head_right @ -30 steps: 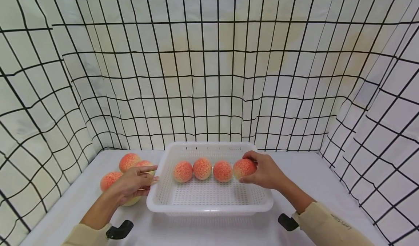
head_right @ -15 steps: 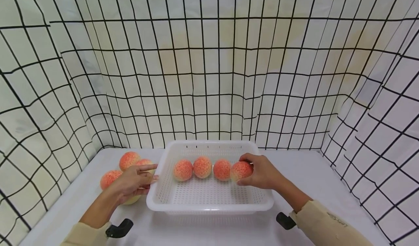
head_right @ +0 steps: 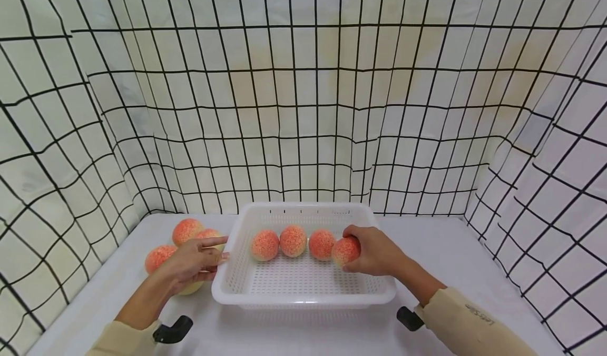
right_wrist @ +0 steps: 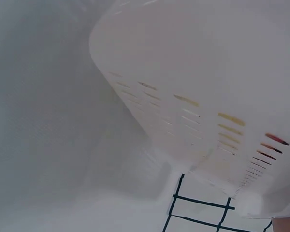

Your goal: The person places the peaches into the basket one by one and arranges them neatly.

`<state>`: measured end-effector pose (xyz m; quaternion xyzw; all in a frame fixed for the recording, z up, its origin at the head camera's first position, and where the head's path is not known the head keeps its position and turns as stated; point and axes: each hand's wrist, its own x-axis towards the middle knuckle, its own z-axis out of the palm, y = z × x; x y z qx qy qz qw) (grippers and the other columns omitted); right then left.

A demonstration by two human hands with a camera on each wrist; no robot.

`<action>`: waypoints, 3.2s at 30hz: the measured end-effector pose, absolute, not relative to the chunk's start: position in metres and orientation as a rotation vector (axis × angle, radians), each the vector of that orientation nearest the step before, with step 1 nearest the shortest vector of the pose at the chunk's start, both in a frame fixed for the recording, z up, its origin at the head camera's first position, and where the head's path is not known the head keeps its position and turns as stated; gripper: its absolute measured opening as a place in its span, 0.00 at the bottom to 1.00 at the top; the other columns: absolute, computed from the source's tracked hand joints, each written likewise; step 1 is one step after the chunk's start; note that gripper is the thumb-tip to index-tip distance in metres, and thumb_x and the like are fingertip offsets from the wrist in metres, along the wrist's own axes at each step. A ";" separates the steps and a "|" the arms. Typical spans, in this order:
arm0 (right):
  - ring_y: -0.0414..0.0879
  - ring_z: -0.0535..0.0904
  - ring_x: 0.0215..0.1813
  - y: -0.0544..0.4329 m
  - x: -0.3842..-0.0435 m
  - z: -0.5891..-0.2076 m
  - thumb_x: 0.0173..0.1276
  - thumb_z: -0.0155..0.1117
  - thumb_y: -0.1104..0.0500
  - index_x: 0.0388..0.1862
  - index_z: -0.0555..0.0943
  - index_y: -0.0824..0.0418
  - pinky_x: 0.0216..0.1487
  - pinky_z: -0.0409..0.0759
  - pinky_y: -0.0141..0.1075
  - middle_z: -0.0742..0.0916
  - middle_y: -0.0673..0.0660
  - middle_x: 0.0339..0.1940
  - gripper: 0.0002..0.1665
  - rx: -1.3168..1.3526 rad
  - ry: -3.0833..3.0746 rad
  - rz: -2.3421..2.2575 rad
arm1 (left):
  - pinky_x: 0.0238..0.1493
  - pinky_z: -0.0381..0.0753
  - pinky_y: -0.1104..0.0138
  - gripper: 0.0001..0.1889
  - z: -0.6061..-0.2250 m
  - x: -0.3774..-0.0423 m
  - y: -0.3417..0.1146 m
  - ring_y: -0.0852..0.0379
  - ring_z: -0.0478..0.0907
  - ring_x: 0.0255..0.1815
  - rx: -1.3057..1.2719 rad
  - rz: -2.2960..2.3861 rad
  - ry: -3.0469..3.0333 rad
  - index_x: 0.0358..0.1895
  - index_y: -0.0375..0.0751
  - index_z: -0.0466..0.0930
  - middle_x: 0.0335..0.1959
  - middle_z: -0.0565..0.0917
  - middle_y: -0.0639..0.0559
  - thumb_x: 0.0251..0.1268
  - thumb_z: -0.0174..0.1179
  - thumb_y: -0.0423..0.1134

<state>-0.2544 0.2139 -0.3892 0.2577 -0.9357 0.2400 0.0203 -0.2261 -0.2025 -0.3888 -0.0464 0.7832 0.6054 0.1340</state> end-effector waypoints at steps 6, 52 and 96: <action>0.40 0.80 0.45 0.211 -0.255 -0.390 0.49 0.87 0.50 0.56 0.82 0.56 0.47 0.84 0.35 0.88 0.48 0.47 0.36 0.789 -2.957 0.677 | 0.36 0.90 0.63 0.37 -0.389 -0.226 -0.203 0.55 0.85 0.32 -0.129 1.758 2.254 0.78 0.33 0.65 0.42 0.90 0.46 0.69 0.69 0.37; 0.56 0.85 0.59 0.209 -0.265 -0.393 0.62 0.79 0.48 0.66 0.80 0.57 0.59 0.86 0.54 0.88 0.58 0.60 0.35 0.692 -2.991 0.591 | 0.39 0.90 0.62 0.37 -0.388 -0.223 -0.201 0.54 0.84 0.33 -0.146 1.756 2.276 0.78 0.34 0.66 0.43 0.90 0.44 0.69 0.70 0.37; 0.64 0.80 0.71 0.265 -0.208 -0.402 0.81 0.59 0.55 0.77 0.67 0.71 0.62 0.86 0.47 0.79 0.72 0.72 0.33 -0.014 -2.782 1.535 | 0.49 0.84 0.70 0.40 -0.376 -0.185 -0.259 0.55 0.82 0.59 -0.059 1.530 2.733 0.78 0.37 0.66 0.60 0.84 0.44 0.70 0.68 0.54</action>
